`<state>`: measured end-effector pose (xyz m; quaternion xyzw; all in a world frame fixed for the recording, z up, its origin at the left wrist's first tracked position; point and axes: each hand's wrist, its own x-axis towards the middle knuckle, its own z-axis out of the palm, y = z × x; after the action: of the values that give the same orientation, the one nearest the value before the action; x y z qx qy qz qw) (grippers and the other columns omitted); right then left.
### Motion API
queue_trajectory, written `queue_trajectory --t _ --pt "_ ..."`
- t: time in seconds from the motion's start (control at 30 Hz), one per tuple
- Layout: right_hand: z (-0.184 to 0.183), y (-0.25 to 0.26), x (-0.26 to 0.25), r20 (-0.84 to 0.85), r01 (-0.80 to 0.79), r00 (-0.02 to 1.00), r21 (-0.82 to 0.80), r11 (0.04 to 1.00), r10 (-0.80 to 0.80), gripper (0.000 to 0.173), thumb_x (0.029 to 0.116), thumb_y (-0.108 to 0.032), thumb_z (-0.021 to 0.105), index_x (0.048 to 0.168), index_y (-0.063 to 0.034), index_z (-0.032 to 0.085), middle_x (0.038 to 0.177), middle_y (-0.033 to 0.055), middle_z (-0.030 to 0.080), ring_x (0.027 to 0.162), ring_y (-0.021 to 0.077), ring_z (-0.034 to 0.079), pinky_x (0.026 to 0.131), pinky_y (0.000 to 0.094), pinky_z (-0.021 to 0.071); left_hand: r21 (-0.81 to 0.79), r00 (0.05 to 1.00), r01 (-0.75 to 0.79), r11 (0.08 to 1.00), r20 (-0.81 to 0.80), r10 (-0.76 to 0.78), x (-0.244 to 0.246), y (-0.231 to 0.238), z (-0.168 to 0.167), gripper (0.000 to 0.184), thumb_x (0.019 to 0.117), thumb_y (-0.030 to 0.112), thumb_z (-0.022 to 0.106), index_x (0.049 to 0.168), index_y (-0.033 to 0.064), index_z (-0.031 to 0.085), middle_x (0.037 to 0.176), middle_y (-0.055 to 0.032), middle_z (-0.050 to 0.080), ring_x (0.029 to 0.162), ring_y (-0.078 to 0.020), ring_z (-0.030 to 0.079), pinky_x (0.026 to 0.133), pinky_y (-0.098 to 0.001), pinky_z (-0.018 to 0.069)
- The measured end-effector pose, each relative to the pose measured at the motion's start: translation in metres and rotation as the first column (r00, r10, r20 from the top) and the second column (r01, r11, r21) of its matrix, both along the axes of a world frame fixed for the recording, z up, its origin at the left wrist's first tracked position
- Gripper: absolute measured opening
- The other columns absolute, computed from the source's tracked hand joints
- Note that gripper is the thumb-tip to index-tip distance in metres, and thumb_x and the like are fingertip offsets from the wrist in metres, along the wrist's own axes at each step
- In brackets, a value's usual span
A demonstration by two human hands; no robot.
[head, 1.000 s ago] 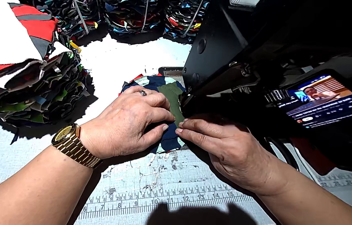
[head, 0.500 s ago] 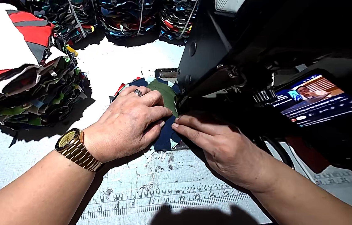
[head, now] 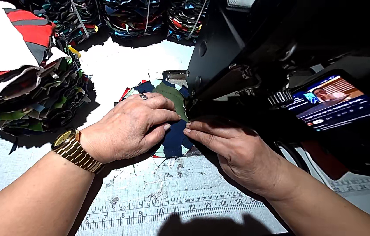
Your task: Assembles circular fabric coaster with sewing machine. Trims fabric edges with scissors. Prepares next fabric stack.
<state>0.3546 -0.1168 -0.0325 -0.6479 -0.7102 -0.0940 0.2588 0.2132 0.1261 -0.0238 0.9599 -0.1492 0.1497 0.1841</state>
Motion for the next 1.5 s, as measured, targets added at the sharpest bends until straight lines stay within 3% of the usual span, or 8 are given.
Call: queue_trajectory --t 0.3,0.43,0.6,0.73,0.93,1.07,1.13,1.5 --pt "-0.0001 -0.0004 0.0032 0.005 0.026 1.000 0.008 1.000 -0.026 0.031 0.0994 0.001 0.052 0.119 -0.0026 0.075 0.123 0.0139 0.071 0.123 0.0243 0.064 0.109 0.0351 0.0492 0.030 0.998 -0.055 0.998 0.018 0.054 -0.0004 -0.0047 -0.0006 0.039 0.1021 0.030 0.044 0.126 0.0224 0.074 0.126 0.0020 0.068 0.124 -0.0183 0.057 0.104 -0.0459 0.0430" --pt "0.0014 -0.0001 0.0041 0.005 0.038 0.999 -0.002 0.999 -0.038 0.029 0.1008 -0.001 0.053 0.120 -0.0022 0.074 0.123 0.0126 0.070 0.123 0.0237 0.063 0.109 0.0351 0.0492 0.034 0.997 -0.072 0.997 0.017 0.072 0.0001 -0.0063 0.0009 0.039 0.1022 0.030 0.044 0.126 0.0215 0.074 0.124 0.0002 0.068 0.125 -0.0217 0.056 0.106 -0.0489 0.0421" --pt "0.0010 -0.0002 0.0065 0.026 0.064 0.998 -0.005 0.998 -0.064 0.030 0.0995 0.003 0.051 0.119 -0.0008 0.073 0.124 0.0143 0.069 0.121 0.0247 0.064 0.107 0.0360 0.0504 0.055 0.996 -0.094 0.994 0.011 0.094 -0.0002 -0.0062 0.0000 0.040 0.1019 0.032 0.045 0.129 0.0227 0.072 0.124 0.0012 0.067 0.121 -0.0208 0.056 0.100 -0.0461 0.0433" --pt "0.0020 0.0002 0.0077 0.024 0.100 0.995 -0.009 0.995 -0.100 0.030 0.0993 0.003 0.050 0.119 -0.0012 0.073 0.125 0.0150 0.068 0.122 0.0261 0.063 0.107 0.0380 0.0505 0.075 0.993 -0.117 0.990 0.026 0.115 -0.0001 -0.0060 -0.0019 0.040 0.1027 0.032 0.044 0.131 0.0228 0.071 0.124 0.0002 0.067 0.121 -0.0216 0.057 0.104 -0.0492 0.0410" --pt "0.0039 -0.0032 0.0024 0.014 -0.005 1.000 0.097 0.995 0.004 0.030 0.0979 0.004 0.052 0.117 -0.0007 0.075 0.120 0.0170 0.071 0.120 0.0265 0.065 0.106 0.0370 0.0514 0.061 0.991 -0.073 0.995 0.115 0.065 -0.0012 -0.0072 0.0004 0.038 0.1019 0.030 0.050 0.132 0.0203 0.070 0.133 -0.0036 0.065 0.134 -0.0248 0.053 0.119 -0.0613 0.0267" --pt "-0.0008 -0.0036 0.0034 0.020 -0.079 0.997 0.017 0.997 0.078 0.032 0.0968 0.002 0.052 0.118 -0.0021 0.076 0.122 0.0154 0.072 0.120 0.0253 0.066 0.106 0.0353 0.0517 -0.005 0.998 0.019 1.000 0.058 -0.019 0.0015 -0.0031 -0.0055 0.036 0.1046 0.028 0.047 0.128 0.0175 0.072 0.134 -0.0034 0.065 0.136 -0.0221 0.053 0.118 -0.0475 0.0376" --pt "-0.0009 -0.0027 0.0038 0.020 -0.079 0.997 0.018 0.997 0.079 0.031 0.0966 0.002 0.052 0.116 -0.0020 0.076 0.120 0.0151 0.072 0.118 0.0252 0.067 0.105 0.0350 0.0522 -0.008 0.999 0.022 1.000 0.034 -0.022 0.0011 -0.0007 -0.0055 0.037 0.1054 0.030 0.047 0.130 0.0174 0.072 0.137 -0.0039 0.065 0.139 -0.0218 0.051 0.118 -0.0442 0.0389" --pt "-0.0006 -0.0031 0.0042 0.010 -0.038 0.999 0.029 0.999 0.038 0.030 0.0971 0.002 0.054 0.116 -0.0037 0.077 0.119 0.0130 0.073 0.119 0.0231 0.067 0.106 0.0350 0.0514 -0.011 1.000 0.020 1.000 0.016 -0.020 0.0011 0.0011 -0.0034 0.038 0.1055 0.027 0.043 0.131 0.0177 0.071 0.134 -0.0038 0.065 0.135 -0.0198 0.053 0.115 -0.0416 0.0420"
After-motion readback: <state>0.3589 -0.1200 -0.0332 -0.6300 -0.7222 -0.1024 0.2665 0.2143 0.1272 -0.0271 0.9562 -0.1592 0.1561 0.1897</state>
